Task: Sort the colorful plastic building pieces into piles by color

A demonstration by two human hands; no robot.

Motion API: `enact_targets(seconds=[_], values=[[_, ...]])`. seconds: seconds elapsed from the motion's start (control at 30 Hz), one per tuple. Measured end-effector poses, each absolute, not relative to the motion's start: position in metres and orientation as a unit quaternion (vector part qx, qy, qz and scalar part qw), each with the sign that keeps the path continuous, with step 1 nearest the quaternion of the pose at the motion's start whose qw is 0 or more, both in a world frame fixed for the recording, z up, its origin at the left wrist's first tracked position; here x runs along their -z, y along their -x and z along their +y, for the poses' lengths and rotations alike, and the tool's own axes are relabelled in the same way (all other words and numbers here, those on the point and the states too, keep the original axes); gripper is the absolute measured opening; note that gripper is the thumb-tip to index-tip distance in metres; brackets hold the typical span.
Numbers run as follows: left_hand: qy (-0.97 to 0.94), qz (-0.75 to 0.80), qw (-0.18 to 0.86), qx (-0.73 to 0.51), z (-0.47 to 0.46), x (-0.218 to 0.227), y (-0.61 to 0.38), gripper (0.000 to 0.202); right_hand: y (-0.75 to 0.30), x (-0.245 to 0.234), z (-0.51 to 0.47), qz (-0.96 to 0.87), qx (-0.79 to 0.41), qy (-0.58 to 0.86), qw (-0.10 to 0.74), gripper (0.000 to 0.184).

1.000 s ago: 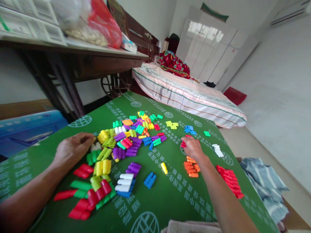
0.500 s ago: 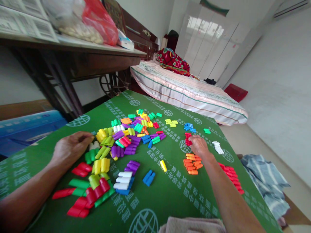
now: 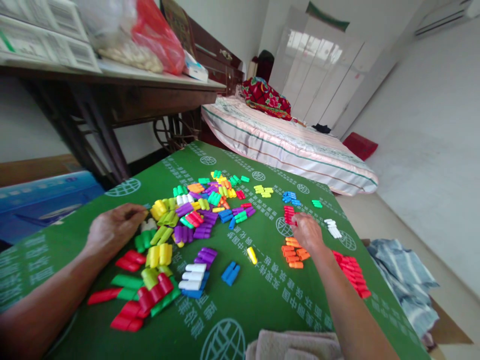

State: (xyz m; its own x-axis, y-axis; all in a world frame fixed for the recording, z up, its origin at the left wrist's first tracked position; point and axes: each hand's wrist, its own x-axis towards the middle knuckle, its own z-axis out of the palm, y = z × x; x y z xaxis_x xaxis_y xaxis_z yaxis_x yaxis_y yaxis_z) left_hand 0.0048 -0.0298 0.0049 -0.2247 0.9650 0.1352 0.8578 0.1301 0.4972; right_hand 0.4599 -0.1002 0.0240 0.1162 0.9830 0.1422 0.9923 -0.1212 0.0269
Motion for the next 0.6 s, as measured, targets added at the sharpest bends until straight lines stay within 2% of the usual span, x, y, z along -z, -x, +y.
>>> enact_targets(seconds=[0.07, 0.2, 0.27, 0.43, 0.6], values=[[-0.611, 0.746, 0.111, -0.241, -0.031, -0.007, -0.006, 0.037, -0.438, -0.025, -0.116, -0.675, 0.046, 0.731, 0.085, 0.011], [-0.616, 0.742, 0.11, -0.241, -0.035, -0.012, -0.008, 0.037, -0.372, -0.024, -0.152, -0.726, -0.041, 0.639, 0.251, 0.013], [-0.62, 0.737, 0.113, -0.243, -0.036, -0.013, -0.009, 0.037, -0.337, -0.023, -0.168, -0.739, -0.074, 0.597, 0.304, 0.015], [-0.63, 0.721, 0.124, -0.26, -0.039, -0.01, -0.008, 0.035, -0.283, -0.019, -0.195, -0.74, -0.089, 0.56, 0.361, 0.017], [-0.636, 0.71, 0.117, -0.28, -0.041, -0.001, -0.008, 0.03, -0.274, -0.006, -0.211, -0.719, -0.03, 0.574, 0.392, 0.017]])
